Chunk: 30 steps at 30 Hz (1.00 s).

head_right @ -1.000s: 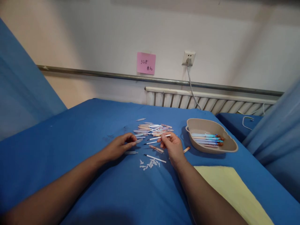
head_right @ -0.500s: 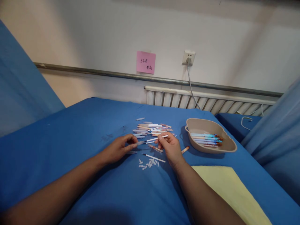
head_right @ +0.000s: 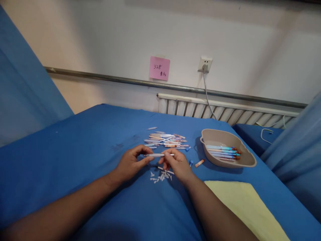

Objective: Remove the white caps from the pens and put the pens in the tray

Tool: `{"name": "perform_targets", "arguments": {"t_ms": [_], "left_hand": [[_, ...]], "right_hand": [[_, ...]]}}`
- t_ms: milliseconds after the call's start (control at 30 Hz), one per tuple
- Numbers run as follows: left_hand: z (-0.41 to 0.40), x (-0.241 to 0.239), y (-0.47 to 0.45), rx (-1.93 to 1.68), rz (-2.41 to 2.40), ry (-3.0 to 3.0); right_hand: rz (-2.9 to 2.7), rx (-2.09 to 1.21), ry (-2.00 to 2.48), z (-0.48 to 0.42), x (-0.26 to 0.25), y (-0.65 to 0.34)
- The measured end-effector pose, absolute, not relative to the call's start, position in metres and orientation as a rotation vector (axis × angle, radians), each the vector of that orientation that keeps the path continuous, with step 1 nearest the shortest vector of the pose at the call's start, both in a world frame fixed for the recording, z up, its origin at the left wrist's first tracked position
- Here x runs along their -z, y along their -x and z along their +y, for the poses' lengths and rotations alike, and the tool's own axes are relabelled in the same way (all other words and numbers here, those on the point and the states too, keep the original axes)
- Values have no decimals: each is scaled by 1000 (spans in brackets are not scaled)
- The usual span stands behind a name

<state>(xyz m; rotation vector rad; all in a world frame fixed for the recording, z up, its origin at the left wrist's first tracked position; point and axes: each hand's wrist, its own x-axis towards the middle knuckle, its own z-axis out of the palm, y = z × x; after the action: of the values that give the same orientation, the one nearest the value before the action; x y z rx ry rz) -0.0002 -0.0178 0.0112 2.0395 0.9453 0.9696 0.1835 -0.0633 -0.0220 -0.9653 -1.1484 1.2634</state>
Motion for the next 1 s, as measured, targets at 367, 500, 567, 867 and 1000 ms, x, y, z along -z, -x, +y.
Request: {"name": "perform_targets", "arguments": {"t_ms": [367, 500, 567, 867, 1000], "left_hand": [[-13, -4, 0, -903, 924, -2041], [-13, -3, 1, -779, 886, -2144], [-15, -5, 1, -694, 835, -2201], [-9, -2, -2, -586, 800, -1853], [-8, 0, -4, -613, 789, -1697]], "right_hand": [[-1219, -1352, 940, -64, 23, -182], [-1160, -1217, 1006, -62, 24, -184], [-1148, -1185, 1035, -62, 23, -184], [-1234, -1178, 1021, -66, 12, -195], [-1235, -1150, 988, -62, 14, -205]]}}
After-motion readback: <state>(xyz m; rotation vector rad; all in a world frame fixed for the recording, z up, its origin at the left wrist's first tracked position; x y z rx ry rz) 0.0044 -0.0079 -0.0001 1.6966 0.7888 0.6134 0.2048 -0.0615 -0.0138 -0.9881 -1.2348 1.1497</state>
